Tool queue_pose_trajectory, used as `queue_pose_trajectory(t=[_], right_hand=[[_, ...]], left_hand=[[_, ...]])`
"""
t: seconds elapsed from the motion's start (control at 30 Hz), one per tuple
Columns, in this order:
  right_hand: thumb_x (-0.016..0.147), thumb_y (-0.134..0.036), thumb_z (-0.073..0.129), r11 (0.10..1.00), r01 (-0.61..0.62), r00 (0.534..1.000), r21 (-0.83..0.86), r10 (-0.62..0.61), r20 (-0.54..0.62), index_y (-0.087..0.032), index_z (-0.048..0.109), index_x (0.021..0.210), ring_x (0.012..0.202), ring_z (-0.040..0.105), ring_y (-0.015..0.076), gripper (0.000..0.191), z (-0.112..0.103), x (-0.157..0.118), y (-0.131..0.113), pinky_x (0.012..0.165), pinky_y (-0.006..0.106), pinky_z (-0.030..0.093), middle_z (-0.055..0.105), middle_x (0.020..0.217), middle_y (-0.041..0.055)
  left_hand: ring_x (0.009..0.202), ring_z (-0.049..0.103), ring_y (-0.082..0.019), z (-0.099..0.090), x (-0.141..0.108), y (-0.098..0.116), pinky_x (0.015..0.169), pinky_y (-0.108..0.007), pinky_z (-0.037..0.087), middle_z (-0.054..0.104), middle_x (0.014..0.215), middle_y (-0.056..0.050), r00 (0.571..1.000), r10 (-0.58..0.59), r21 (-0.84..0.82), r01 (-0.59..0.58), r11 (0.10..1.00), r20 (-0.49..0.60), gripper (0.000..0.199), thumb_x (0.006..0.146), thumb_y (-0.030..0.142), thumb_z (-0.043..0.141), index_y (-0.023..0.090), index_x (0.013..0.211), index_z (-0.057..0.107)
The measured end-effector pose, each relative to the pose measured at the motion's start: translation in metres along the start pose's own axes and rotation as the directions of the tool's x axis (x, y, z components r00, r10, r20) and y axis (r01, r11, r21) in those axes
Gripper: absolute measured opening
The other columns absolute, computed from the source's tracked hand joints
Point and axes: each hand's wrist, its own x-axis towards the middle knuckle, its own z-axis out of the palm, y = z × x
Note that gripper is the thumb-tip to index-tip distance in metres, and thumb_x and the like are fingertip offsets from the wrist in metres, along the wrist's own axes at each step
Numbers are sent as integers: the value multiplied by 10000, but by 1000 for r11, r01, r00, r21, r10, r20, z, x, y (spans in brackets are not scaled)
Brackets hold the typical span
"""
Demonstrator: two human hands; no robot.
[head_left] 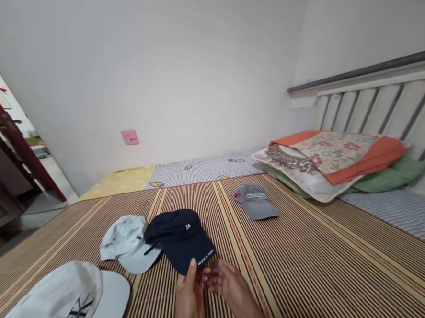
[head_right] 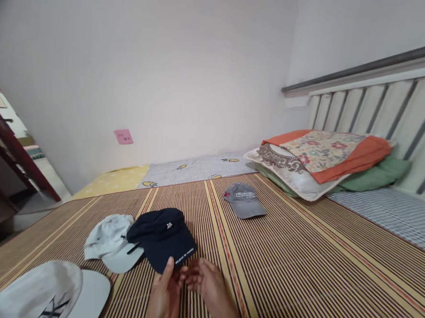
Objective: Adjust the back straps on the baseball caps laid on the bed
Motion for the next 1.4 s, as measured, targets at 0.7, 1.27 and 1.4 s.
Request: queue_pose_trajectory(t=[0.7, 1.27, 1.4], right_hand=[[738, -441, 897, 953, 97, 991, 287, -66, -116, -157, 787, 1128, 1157, 740, 327, 494, -34, 4, -48, 1053, 478, 541, 820, 1167, 129], [759, -359, 838, 931, -31, 997, 364, 57, -60, -143, 799, 1111, 1184, 733, 330, 415, -22, -4, -47, 1066, 467, 541, 821, 1171, 130], [741, -313, 807, 950, 22, 995, 311, 8, -97, -173, 796, 1081, 1166, 734, 330, 368, -24, -5, -49, 1047, 475, 547, 825, 1161, 107]], left_hand=[[634, 754, -195, -2, -1, -26, 556, -253, 609, 809, 847, -114, 923, -373, 8, 374, 927, 99, 145, 787, 126, 843, 103, 867, 724], [927, 808, -247, -16, 19, -4, 913, -382, 650, 831, 1057, -161, 939, -339, -171, 343, 924, 53, 480, 906, 7, 631, 93, 1378, 627], [966, 803, -266, -15, 18, 1, 1000, -433, 613, 825, 1083, -178, 934, -346, -162, 356, 920, 91, 530, 889, 3, 639, 86, 1412, 605]])
